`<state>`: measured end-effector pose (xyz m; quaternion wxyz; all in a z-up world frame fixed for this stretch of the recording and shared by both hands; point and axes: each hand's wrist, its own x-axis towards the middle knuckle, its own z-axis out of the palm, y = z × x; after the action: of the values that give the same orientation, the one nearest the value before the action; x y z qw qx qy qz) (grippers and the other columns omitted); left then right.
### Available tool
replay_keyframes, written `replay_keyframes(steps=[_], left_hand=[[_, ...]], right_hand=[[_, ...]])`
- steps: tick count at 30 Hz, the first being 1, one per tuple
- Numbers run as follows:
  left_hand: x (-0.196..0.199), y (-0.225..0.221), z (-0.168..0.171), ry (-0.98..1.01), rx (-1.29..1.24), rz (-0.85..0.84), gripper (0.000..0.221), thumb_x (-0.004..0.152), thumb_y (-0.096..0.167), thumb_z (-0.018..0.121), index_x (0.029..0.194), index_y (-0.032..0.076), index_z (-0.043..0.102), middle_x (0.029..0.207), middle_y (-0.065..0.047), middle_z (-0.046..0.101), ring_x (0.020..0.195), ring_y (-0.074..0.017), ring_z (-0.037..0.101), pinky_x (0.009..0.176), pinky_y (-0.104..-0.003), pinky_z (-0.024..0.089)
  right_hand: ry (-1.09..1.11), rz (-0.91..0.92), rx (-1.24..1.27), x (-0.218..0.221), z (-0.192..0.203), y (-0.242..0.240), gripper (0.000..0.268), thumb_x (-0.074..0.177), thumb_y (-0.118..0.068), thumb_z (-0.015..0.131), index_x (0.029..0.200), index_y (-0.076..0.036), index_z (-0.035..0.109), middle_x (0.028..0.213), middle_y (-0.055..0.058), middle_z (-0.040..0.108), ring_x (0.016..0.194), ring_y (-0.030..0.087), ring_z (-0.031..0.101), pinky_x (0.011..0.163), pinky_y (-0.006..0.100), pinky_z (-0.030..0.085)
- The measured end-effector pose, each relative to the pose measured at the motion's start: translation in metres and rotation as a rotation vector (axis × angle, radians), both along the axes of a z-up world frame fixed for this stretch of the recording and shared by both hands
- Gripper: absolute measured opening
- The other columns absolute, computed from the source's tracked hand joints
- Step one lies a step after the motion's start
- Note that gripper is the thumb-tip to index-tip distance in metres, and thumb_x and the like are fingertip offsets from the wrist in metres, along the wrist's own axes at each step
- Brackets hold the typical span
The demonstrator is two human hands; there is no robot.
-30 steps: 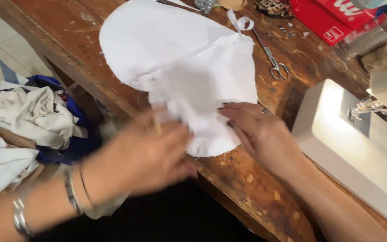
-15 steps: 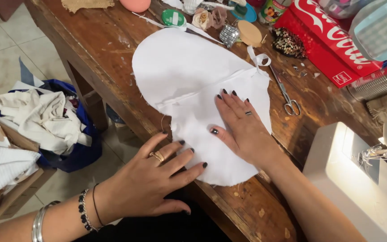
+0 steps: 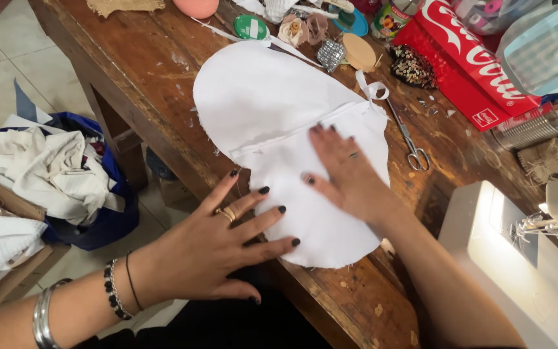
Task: Smoothing and aligning a white fabric piece with a zipper on a wooden workbench in preparation for sewing.
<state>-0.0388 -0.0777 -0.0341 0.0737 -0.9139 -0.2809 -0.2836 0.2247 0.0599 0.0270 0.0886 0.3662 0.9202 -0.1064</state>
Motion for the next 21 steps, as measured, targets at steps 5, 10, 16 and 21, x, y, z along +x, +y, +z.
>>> replay_keyframes(steps=[5, 10, 16, 21], left_hand=[[-0.024, 0.025, 0.023, 0.140, -0.124, -0.026, 0.075, 0.087, 0.077, 0.059, 0.145, 0.031, 0.051, 0.149, -0.007, 0.048, 0.140, -0.0419, 0.038, 0.112, -0.081, 0.014], [-0.010, 0.003, 0.024, 0.060, -0.020, -0.002, 0.082, 0.092, 0.078, 0.050, 0.143, 0.015, 0.055, 0.144, -0.012, 0.056, 0.131, -0.0364, 0.053, 0.115, -0.071, 0.027], [0.015, -0.023, 0.003, -0.031, -0.078, -0.056, 0.077, 0.099, 0.071, 0.047, 0.146, 0.010, 0.052, 0.144, -0.013, 0.057, 0.135, -0.0381, 0.052, 0.119, -0.063, 0.025], [0.016, -0.018, 0.007, -0.026, 0.020, -0.001, 0.079, 0.098, 0.072, 0.053, 0.150, 0.012, 0.048, 0.144, -0.010, 0.060, 0.132, -0.0319, 0.058, 0.117, -0.057, 0.035]], right_hand=[[0.325, 0.019, 0.288, 0.021, 0.005, 0.004, 0.059, 0.110, -0.037, 0.036, 0.159, -0.005, 0.034, 0.157, 0.024, 0.045, 0.149, 0.040, 0.037, 0.122, 0.054, 0.031], [0.453, 0.097, 0.105, -0.015, 0.036, -0.049, 0.055, 0.108, -0.038, 0.039, 0.149, -0.002, 0.047, 0.151, 0.027, 0.051, 0.144, 0.042, 0.045, 0.121, 0.054, 0.036], [0.274, 0.235, -0.084, -0.013, 0.009, -0.048, 0.065, 0.110, -0.050, 0.011, 0.163, -0.013, 0.018, 0.171, 0.020, 0.016, 0.160, 0.037, 0.015, 0.130, 0.057, 0.006], [0.110, -0.028, 0.056, 0.005, 0.001, -0.015, 0.076, 0.105, -0.057, 0.007, 0.165, -0.010, 0.009, 0.170, 0.021, 0.005, 0.157, 0.039, 0.004, 0.124, 0.057, 0.000]])
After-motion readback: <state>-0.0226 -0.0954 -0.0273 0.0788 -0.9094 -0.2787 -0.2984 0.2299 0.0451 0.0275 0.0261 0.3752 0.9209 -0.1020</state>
